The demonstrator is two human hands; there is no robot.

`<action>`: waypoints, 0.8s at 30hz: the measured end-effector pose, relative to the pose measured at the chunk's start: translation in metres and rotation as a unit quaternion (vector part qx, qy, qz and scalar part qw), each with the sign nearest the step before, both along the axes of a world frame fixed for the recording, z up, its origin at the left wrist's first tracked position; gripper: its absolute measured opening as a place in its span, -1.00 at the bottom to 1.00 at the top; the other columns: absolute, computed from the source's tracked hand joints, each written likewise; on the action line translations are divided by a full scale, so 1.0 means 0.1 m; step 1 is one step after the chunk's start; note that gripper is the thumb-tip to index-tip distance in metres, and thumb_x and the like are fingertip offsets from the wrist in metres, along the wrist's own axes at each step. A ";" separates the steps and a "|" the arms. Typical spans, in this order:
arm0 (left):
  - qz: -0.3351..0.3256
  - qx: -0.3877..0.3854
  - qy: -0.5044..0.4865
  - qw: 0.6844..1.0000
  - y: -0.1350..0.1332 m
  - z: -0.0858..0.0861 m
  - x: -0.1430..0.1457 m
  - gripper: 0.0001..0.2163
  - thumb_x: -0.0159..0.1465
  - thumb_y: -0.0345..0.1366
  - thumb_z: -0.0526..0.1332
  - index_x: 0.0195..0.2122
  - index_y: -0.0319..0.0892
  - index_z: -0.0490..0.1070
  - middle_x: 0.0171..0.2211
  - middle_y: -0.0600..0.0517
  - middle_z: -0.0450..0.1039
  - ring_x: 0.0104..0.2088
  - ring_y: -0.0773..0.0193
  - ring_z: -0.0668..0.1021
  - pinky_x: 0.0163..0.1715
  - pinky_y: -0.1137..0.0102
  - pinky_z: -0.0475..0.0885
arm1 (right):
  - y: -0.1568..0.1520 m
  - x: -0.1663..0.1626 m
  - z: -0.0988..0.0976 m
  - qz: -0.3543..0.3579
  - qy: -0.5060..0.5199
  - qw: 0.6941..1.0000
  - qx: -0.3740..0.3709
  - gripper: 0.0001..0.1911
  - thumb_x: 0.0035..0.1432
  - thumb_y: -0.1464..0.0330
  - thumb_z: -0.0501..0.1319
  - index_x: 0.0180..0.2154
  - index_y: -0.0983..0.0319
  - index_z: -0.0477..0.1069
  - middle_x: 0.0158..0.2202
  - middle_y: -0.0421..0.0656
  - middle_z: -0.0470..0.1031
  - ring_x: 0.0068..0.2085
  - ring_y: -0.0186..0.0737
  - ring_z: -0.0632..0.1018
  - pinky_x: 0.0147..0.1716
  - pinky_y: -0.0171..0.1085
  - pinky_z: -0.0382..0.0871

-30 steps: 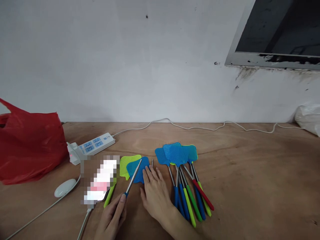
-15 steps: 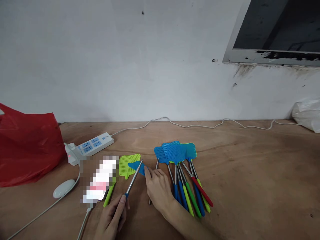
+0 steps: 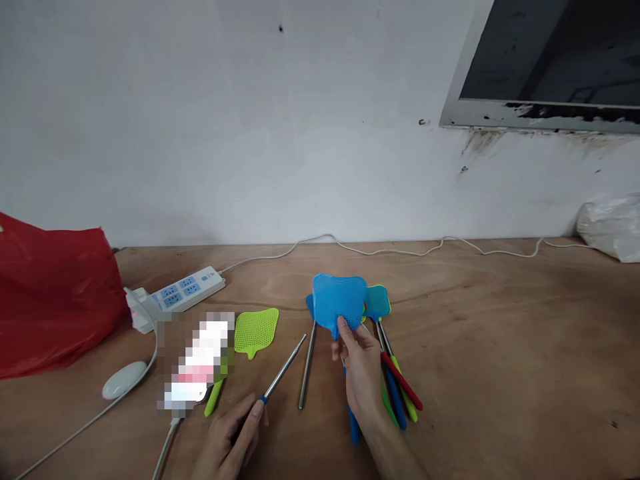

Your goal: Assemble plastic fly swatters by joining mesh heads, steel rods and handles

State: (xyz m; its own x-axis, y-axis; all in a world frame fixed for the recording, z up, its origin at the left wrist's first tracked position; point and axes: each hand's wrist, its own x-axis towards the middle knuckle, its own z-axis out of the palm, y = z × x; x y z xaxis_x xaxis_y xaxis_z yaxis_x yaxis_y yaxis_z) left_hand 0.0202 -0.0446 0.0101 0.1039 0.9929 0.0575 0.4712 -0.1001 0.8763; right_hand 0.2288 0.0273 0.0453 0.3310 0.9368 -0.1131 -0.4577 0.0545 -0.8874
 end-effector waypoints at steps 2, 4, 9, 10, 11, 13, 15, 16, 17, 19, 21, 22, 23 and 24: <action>-0.002 0.010 0.016 1.000 0.00 0.01 0.00 -0.53 0.43 0.06 -0.01 -0.51 -0.11 0.33 -0.67 0.15 0.27 -0.63 0.30 0.35 -0.56 0.46 0.24 | -0.06 -0.03 0.01 -0.002 0.059 0.998 -0.020 -0.69 -0.14 0.18 0.52 -0.39 0.20 0.56 -0.41 -0.19 0.57 -0.41 -0.20 0.58 -0.44 -0.27 0.39; -0.004 0.027 0.033 0.999 -0.01 0.01 -0.01 -0.55 0.42 0.05 0.02 -0.51 -0.11 0.36 -0.62 0.11 0.37 -0.58 0.28 0.42 -0.52 0.46 0.29 | -0.11 -0.06 0.02 -0.005 0.070 0.997 -0.037 -0.68 -0.16 0.20 0.53 -0.37 0.20 0.57 -0.36 -0.14 0.62 -0.33 -0.11 0.63 -0.41 -0.25 0.42; -0.013 0.053 0.075 0.996 -0.03 -0.02 -0.01 -0.62 0.42 -0.01 0.05 -0.43 -0.09 0.45 -0.55 0.09 0.48 -0.51 0.23 0.53 -0.48 0.46 0.33 | -0.20 -0.12 0.00 -0.030 0.062 0.997 -0.035 -0.71 -0.14 0.20 0.52 -0.36 0.18 0.61 -0.33 -0.14 0.65 -0.30 -0.14 0.63 -0.31 -0.22 0.44; -0.015 0.055 0.078 0.995 -0.02 -0.03 -0.01 -0.61 0.42 -0.02 0.05 -0.44 -0.09 0.43 -0.57 0.10 0.46 -0.53 0.24 0.52 -0.49 0.47 0.32 | -0.21 -0.13 -0.01 -0.026 0.064 0.997 -0.034 -0.72 -0.13 0.19 0.52 -0.36 0.18 0.61 -0.33 -0.14 0.65 -0.29 -0.15 0.62 -0.25 -0.20 0.45; -0.014 0.058 0.078 0.995 -0.02 -0.04 -0.01 -0.61 0.43 -0.02 0.05 -0.46 -0.10 0.42 -0.58 0.10 0.45 -0.54 0.25 0.52 -0.50 0.47 0.32 | -0.22 -0.14 -0.01 -0.018 0.066 0.997 -0.033 -0.72 -0.13 0.19 0.52 -0.36 0.18 0.62 -0.33 -0.13 0.65 -0.28 -0.15 0.61 -0.21 -0.18 0.45; -0.012 0.061 0.074 0.995 -0.01 -0.05 0.00 -0.60 0.43 -0.02 0.04 -0.48 -0.10 0.39 -0.58 0.10 0.45 -0.54 0.25 0.52 -0.49 0.47 0.33 | -0.24 -0.17 0.00 -0.004 0.073 0.997 -0.031 -0.73 -0.13 0.19 0.52 -0.39 0.19 0.62 -0.34 -0.12 0.65 -0.27 -0.14 0.61 -0.17 -0.16 0.45; -0.010 0.061 0.071 0.996 -0.01 -0.04 0.00 -0.59 0.43 0.00 0.04 -0.48 -0.10 0.40 -0.58 0.10 0.45 -0.54 0.25 0.52 -0.49 0.48 0.35 | -0.25 -0.19 0.01 0.002 0.082 0.996 -0.028 -0.73 -0.16 0.20 0.53 -0.40 0.20 0.62 -0.34 -0.12 0.65 -0.27 -0.14 0.60 -0.16 -0.15 0.45; -0.008 0.062 0.071 0.996 -0.02 -0.03 0.01 -0.58 0.42 0.01 0.03 -0.48 -0.10 0.40 -0.58 0.10 0.45 -0.54 0.24 0.52 -0.48 0.48 0.36 | -0.25 -0.20 0.01 0.003 0.086 0.996 -0.027 -0.73 -0.17 0.21 0.53 -0.40 0.20 0.62 -0.34 -0.11 0.65 -0.28 -0.14 0.61 -0.15 -0.14 0.45; -0.006 0.063 0.070 0.996 -0.02 -0.02 0.01 -0.58 0.42 0.03 0.03 -0.47 -0.10 0.41 -0.57 0.09 0.45 -0.53 0.24 0.52 -0.48 0.48 0.36 | -0.24 -0.21 0.01 0.002 0.090 0.996 -0.026 -0.72 -0.17 0.21 0.54 -0.40 0.20 0.62 -0.33 -0.11 0.66 -0.28 -0.13 0.61 -0.14 -0.13 0.45; -0.005 0.060 0.072 0.996 -0.02 0.01 0.01 -0.56 0.42 0.05 0.02 -0.46 -0.10 0.42 -0.58 0.09 0.44 -0.52 0.23 0.51 -0.48 0.48 0.36 | -0.23 -0.22 0.01 -0.002 0.094 0.995 -0.021 -0.72 -0.16 0.21 0.53 -0.38 0.19 0.63 -0.32 -0.10 0.66 -0.28 -0.12 0.62 -0.12 -0.11 0.46; -0.020 0.054 0.075 0.996 -0.02 0.02 0.01 -0.55 0.42 0.05 0.01 -0.48 -0.11 0.40 -0.59 0.09 0.42 -0.53 0.25 0.50 -0.50 0.49 0.34 | -0.22 -0.23 0.00 -0.009 0.094 0.995 -0.016 -0.73 -0.12 0.20 0.51 -0.36 0.18 0.63 -0.30 -0.11 0.66 -0.26 -0.12 0.62 -0.10 -0.10 0.46; -0.029 0.049 0.075 0.996 -0.01 0.02 0.01 -0.55 0.42 0.04 0.01 -0.50 -0.12 0.38 -0.59 0.09 0.41 -0.54 0.26 0.49 -0.52 0.49 0.32 | -0.22 -0.22 -0.01 -0.009 0.093 0.996 -0.014 -0.74 -0.10 0.20 0.51 -0.35 0.18 0.63 -0.30 -0.11 0.66 -0.26 -0.12 0.62 -0.09 -0.10 0.46; -0.037 0.045 0.074 0.996 0.00 0.01 0.00 -0.54 0.43 0.03 0.00 -0.51 -0.12 0.36 -0.60 0.10 0.39 -0.56 0.28 0.48 -0.54 0.50 0.29 | -0.21 -0.22 -0.01 -0.006 0.092 0.996 -0.012 -0.75 -0.09 0.20 0.50 -0.34 0.18 0.63 -0.30 -0.12 0.66 -0.25 -0.13 0.62 -0.09 -0.11 0.46; -0.040 0.042 0.073 0.996 0.00 0.00 0.00 -0.54 0.43 0.03 0.00 -0.52 -0.12 0.34 -0.61 0.10 0.37 -0.57 0.29 0.47 -0.55 0.50 0.27 | -0.21 -0.22 -0.01 -0.002 0.091 0.996 -0.013 -0.75 -0.08 0.20 0.50 -0.34 0.18 0.63 -0.30 -0.12 0.66 -0.25 -0.13 0.63 -0.09 -0.11 0.46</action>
